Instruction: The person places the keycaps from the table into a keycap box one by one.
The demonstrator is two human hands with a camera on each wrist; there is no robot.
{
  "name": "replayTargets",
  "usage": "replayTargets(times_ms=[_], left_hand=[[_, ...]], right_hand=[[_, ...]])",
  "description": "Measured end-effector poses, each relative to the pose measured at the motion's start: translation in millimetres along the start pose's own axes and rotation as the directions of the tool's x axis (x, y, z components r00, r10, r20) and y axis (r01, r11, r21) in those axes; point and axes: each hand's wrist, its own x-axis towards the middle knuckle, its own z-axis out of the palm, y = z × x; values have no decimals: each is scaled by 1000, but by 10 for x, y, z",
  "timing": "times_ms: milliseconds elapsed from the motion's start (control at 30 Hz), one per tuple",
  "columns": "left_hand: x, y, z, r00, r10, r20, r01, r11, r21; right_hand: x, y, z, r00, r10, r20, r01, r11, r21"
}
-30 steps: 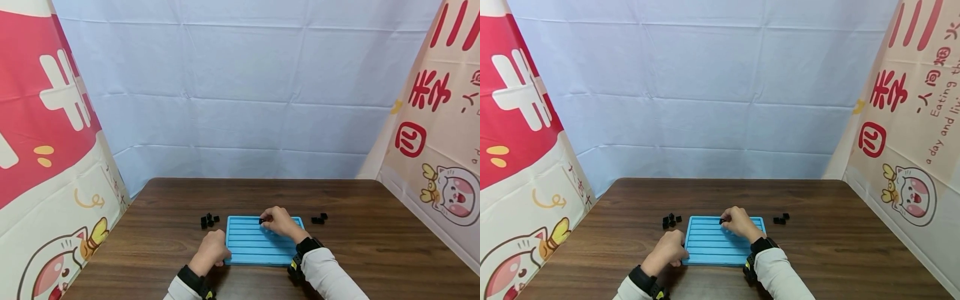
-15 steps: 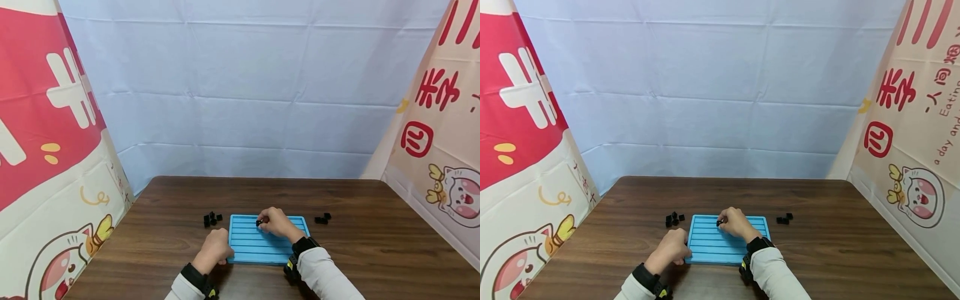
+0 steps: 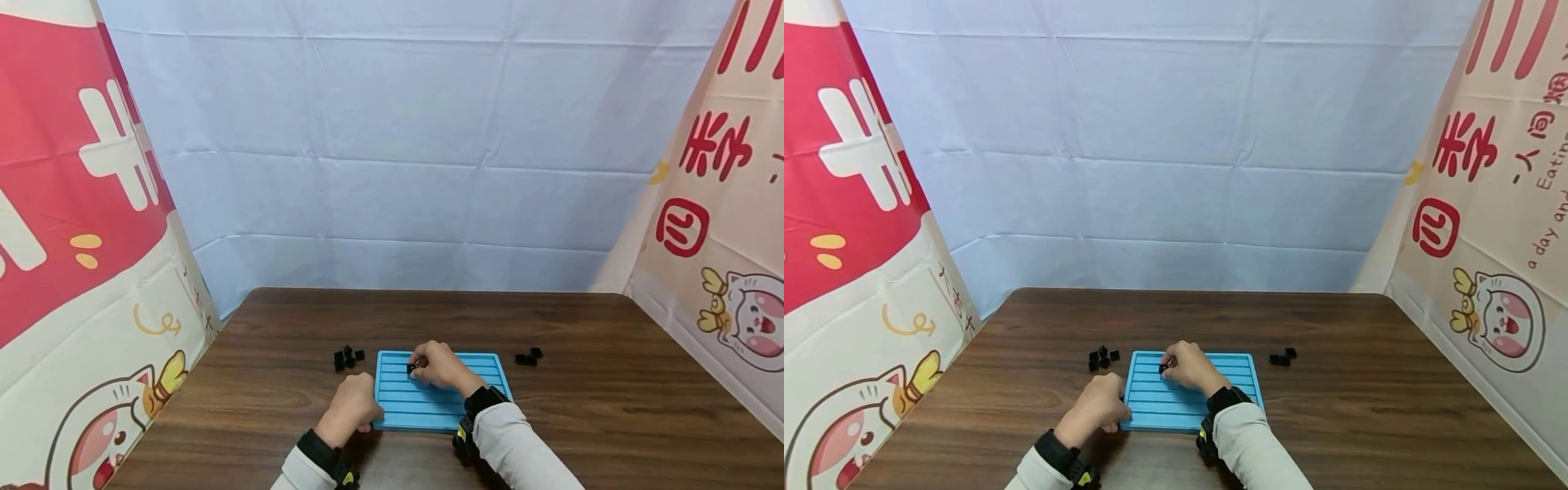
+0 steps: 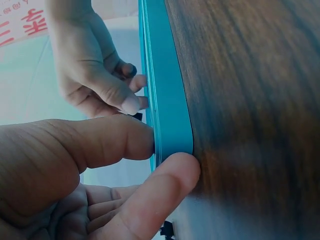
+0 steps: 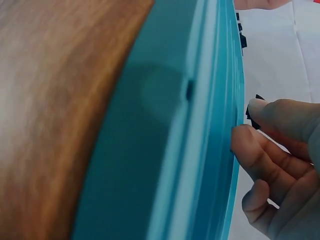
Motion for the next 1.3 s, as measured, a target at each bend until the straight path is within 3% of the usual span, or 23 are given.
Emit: replayTargets(times_ms=[633,1300], left_hand=[[33,-36,12,997,-31,66,33,999,-28],[75,-75,26,998,-15,54,19,997,-75]], right_hand=[[115,-138,211,999,6,33,-4,999,-52],[255,-211,320,999,28,38,-23,989,-144]])
